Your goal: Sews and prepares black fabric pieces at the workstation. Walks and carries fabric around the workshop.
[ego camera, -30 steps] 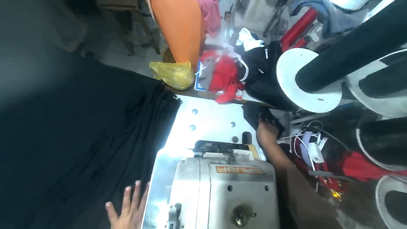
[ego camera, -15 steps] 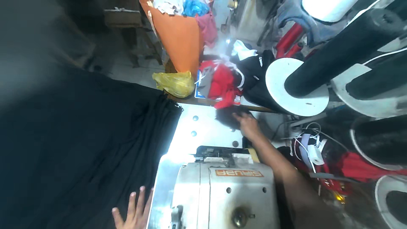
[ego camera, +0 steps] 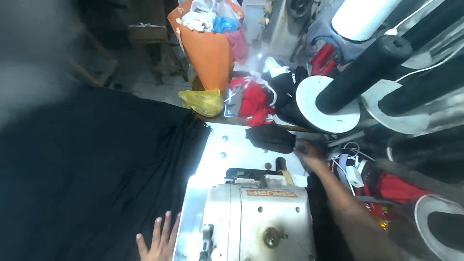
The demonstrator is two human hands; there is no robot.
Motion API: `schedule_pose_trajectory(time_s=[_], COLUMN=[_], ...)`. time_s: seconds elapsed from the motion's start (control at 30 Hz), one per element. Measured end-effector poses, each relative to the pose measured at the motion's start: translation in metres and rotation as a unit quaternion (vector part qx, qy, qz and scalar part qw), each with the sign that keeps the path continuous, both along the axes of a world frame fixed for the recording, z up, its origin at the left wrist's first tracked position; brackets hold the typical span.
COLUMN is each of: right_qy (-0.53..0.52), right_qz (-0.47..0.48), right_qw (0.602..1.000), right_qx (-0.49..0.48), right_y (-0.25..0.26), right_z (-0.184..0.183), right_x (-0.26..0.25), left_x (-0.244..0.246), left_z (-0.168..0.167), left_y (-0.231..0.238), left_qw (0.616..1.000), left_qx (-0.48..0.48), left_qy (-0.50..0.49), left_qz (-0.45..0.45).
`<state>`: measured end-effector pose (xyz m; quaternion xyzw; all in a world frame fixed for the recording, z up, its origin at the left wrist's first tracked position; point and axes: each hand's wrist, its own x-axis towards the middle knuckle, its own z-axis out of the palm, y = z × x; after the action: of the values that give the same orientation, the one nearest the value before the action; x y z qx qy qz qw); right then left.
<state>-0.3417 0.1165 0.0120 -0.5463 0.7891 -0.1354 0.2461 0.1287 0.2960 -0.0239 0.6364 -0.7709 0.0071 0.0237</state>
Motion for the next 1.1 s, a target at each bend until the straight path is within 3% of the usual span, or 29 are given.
schedule_pose_trajectory(time_s=[0.07,0.2,0.4,0.47,0.63,0.73,0.8,0.87,0.97,1.1], right_qy=[0.015,0.040,0.010,-0.015,0.049,0.096,0.082,0.003,-0.075,-0.034], right_qz=[0.051,0.178,0.216,0.197,0.053,-0.043,-0.047,0.055,0.252,0.401], right_qw=[0.999,0.981,0.975,0.980,0.997,0.992,0.991,0.994,0.954,0.895], right_qx=[0.009,-0.062,-0.047,-0.005,0.021,0.065,0.093,0.094,0.143,0.193], right_y=[0.000,-0.021,-0.010,0.008,0.020,-0.006,-0.019,-0.020,-0.027,-0.062], right_z=[-0.012,-0.043,-0.039,-0.033,-0.031,-0.023,-0.021,-0.023,-0.008,-0.003], right_x=[0.007,0.032,0.040,0.026,-0.022,-0.015,0.002,0.017,0.051,0.088], left_x=[0.000,0.000,-0.003,-0.003,0.001,0.000,0.000,0.001,0.002,0.004], left_z=[0.000,0.000,0.007,0.005,-0.001,-0.002,-0.002,-0.003,-0.007,-0.011], left_y=[0.001,0.002,0.001,0.001,0.002,0.002,0.002,0.002,0.002,0.002], left_qw=[1.000,1.000,1.000,1.000,1.000,1.000,1.000,1.000,1.000,1.000], left_qx=[0.006,-0.001,0.014,0.008,-0.004,-0.015,-0.023,-0.019,-0.015,-0.007], left_qy=[-0.007,-0.018,-0.004,-0.011,-0.016,-0.014,-0.019,-0.024,-0.014,-0.001], left_qz=[0.002,0.002,0.007,0.002,-0.004,-0.006,-0.008,-0.005,-0.003,0.004])
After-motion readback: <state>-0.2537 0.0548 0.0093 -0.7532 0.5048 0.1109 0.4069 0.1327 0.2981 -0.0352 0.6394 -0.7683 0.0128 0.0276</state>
